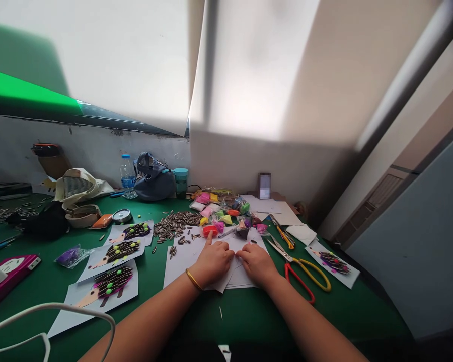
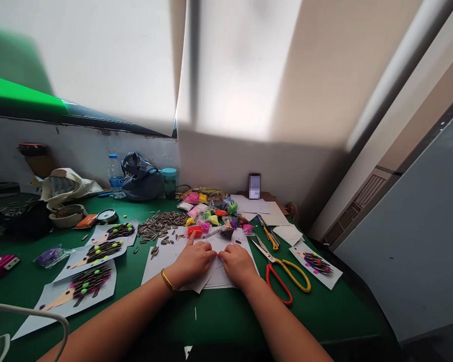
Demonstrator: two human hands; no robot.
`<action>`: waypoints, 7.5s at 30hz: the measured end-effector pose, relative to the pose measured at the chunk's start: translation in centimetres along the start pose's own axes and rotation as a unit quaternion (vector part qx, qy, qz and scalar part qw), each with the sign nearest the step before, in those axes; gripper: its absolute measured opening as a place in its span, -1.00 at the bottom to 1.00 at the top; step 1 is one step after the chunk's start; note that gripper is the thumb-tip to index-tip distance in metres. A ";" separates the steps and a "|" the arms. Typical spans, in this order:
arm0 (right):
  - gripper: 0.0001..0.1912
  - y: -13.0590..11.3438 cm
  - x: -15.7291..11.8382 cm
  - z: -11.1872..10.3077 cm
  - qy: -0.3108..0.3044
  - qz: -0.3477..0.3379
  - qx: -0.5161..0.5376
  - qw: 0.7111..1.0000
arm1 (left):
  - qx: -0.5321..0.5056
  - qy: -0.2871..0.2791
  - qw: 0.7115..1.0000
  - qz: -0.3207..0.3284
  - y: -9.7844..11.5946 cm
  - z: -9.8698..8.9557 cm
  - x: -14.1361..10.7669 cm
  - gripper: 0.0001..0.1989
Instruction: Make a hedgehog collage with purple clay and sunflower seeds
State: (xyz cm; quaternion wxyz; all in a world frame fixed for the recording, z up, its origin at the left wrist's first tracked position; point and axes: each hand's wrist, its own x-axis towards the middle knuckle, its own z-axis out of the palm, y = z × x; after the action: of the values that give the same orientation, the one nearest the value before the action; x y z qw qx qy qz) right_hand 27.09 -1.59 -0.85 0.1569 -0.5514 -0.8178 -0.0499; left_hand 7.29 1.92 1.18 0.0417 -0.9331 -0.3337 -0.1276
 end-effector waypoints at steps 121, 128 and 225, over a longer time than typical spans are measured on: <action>-0.55 -3.4 -1.9 0.9 0.073 0.087 0.251 0.961 | -0.119 -0.019 0.988 -0.093 0.5 -0.5 -5.4 -0.16; -0.52 -4.7 -2.5 1.0 0.027 0.119 0.256 0.959 | -0.115 -0.011 0.988 -0.098 0.7 -0.4 -5.4 -0.18; -0.63 -6.2 -3.1 -0.3 0.053 0.060 0.130 0.988 | -0.196 -0.080 0.970 -0.115 -3.9 -3.0 -6.3 -0.01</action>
State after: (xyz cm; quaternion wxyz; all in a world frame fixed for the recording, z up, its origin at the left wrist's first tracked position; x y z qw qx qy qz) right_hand 22.55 -6.82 -1.01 0.2730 -0.5709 -0.7734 0.0376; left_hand -0.50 0.65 2.34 -0.1842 -0.8857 -0.4091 -0.1195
